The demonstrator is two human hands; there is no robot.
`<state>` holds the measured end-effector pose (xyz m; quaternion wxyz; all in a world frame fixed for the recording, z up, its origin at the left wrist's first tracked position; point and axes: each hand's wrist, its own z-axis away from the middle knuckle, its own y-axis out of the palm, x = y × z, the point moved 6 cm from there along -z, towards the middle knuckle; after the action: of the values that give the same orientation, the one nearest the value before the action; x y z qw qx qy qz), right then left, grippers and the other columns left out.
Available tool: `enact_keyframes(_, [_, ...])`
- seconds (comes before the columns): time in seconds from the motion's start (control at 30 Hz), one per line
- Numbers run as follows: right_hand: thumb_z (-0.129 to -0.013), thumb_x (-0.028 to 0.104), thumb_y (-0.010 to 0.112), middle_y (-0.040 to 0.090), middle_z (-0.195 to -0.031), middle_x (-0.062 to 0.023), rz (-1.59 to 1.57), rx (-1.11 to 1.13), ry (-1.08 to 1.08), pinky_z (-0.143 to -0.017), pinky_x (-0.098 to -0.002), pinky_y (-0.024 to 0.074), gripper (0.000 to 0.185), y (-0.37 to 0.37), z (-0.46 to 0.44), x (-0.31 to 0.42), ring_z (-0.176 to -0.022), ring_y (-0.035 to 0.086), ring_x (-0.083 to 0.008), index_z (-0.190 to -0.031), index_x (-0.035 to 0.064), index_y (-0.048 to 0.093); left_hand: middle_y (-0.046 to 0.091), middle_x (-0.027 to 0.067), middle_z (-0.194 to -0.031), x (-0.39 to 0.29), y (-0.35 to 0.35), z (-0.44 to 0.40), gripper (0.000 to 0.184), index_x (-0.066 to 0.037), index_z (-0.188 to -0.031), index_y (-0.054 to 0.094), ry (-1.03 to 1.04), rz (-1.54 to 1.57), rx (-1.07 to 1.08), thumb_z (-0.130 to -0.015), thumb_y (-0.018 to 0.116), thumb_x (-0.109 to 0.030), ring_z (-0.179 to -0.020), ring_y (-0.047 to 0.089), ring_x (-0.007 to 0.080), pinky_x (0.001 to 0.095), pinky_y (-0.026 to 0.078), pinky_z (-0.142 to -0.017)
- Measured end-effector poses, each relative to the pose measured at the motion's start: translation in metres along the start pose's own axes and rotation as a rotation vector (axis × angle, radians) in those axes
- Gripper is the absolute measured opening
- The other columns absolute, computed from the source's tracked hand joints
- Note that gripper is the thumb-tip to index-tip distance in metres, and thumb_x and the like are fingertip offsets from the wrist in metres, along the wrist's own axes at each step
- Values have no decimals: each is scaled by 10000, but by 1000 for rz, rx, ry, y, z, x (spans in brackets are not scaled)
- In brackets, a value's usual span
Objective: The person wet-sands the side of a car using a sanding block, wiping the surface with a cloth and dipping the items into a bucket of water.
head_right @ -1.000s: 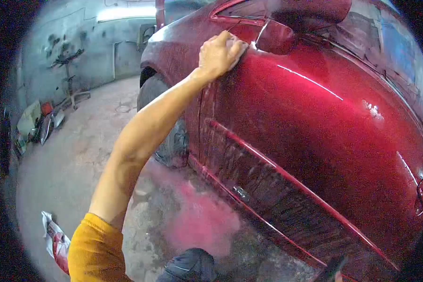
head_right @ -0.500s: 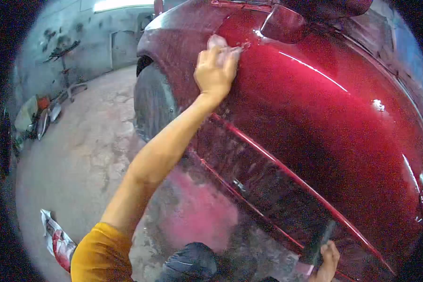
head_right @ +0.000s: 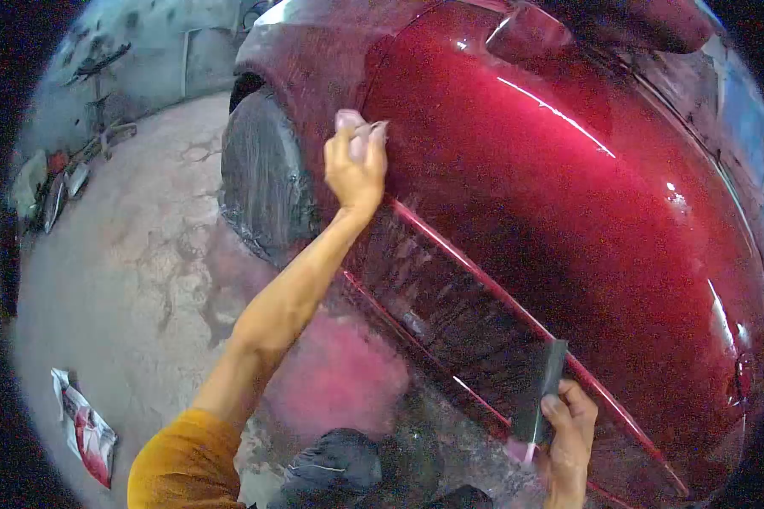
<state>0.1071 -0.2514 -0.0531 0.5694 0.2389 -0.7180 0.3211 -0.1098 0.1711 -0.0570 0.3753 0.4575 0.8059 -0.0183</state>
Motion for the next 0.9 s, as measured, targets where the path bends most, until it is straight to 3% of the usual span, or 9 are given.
enact_keyframes(0.1, [-869, 56, 703, 650, -928, -9, 435, -47, -403, -787, -279, 476, 239, 2, -27, 50, -860, 571, -94, -1099, -5, 721, 688, 195, -1014, 28, -3, -2, 380, -53, -1100, 703, -283, -12, 79, -932, 763, -389, -975, 655, 395, 500, 521, -832])
enact_keyframes(0.17, [-909, 70, 729, 682, -1014, -39, 530, -169, -586, -832, -302, 500, 276, 20, -55, 96, -902, 605, -116, -1169, -19, 706, 673, 184, -1007, -2, -1, 4, 358, -48, -1083, 700, -101, 27, 41, -937, 758, -370, -956, 643, 374, 495, 510, -827])
enact_keyframes(0.23, [-893, 102, 786, 696, -1243, -176, 747, -299, -1097, -967, -391, 525, 340, 60, -81, 139, -1077, 676, -266, -1207, -2, 704, 647, 181, -1028, -40, -1, 15, 296, -79, -1081, 703, 136, 76, 118, -903, 796, -296, -948, 627, 374, 486, 507, -809])
enact_keyframes(0.3, [-828, 120, 818, 669, -1274, -189, 1010, -486, -1467, -980, -470, 518, 365, 113, -102, 158, -1136, 638, -382, -1176, 65, 724, 639, 143, -1023, -75, -13, 37, 306, -106, -1074, 706, 392, 168, 223, -848, 844, -259, -920, 635, 367, 483, 528, -801])
enact_keyframes(0.5, [-862, 227, 688, 620, -1342, -197, 1196, -536, -1766, -936, -518, 449, 336, 234, -149, 125, -1178, 579, -347, -1139, 40, 715, 654, 166, -958, -20, -17, 50, 276, -66, -1067, 692, 53, 55, 215, -935, 773, -295, -845, 656, 397, 504, 532, -748])
enact_keyframes(0.57, [-874, 199, 648, 633, -1333, -223, 1268, -294, -1831, -932, -499, 448, 313, 238, -138, 85, -1170, 589, -338, -1094, -12, 718, 666, 185, -965, -14, -17, 43, 278, -55, -1083, 686, 3, 43, 289, -948, 749, -291, -869, 671, 407, 509, 536, -775])
enact_keyframes(0.63, [-868, 196, 674, 626, -1362, -220, 1255, -216, -1828, -928, -488, 451, 304, 206, -128, 72, -1175, 589, -340, -1100, 8, 728, 683, 196, -1000, -3, -15, 36, 267, -64, -1094, 684, 43, 133, 322, -949, 736, -282, -913, 685, 416, 503, 542, -804])
enact_keyframes(0.73, [-836, 188, 734, 620, -1370, -207, 1259, -386, -1772, -888, -502, 449, 309, 171, -120, 93, -1159, 593, -348, -1117, 61, 735, 720, 183, -1004, 7, -11, 18, 261, -64, -1095, 686, -114, 148, 271, -947, 715, -277, -945, 697, 415, 490, 541, -829])
enact_keyframes(0.9, [-875, 196, 676, 633, -1351, -224, 1195, -409, -1664, -886, -492, 450, 301, 250, -147, 109, -1144, 596, -336, -1105, 10, 730, 748, 208, -993, 12, -2, 14, 270, -45, -1096, 679, -138, 189, 170, -978, 685, -288, -918, 739, 412, 466, 566, -811])
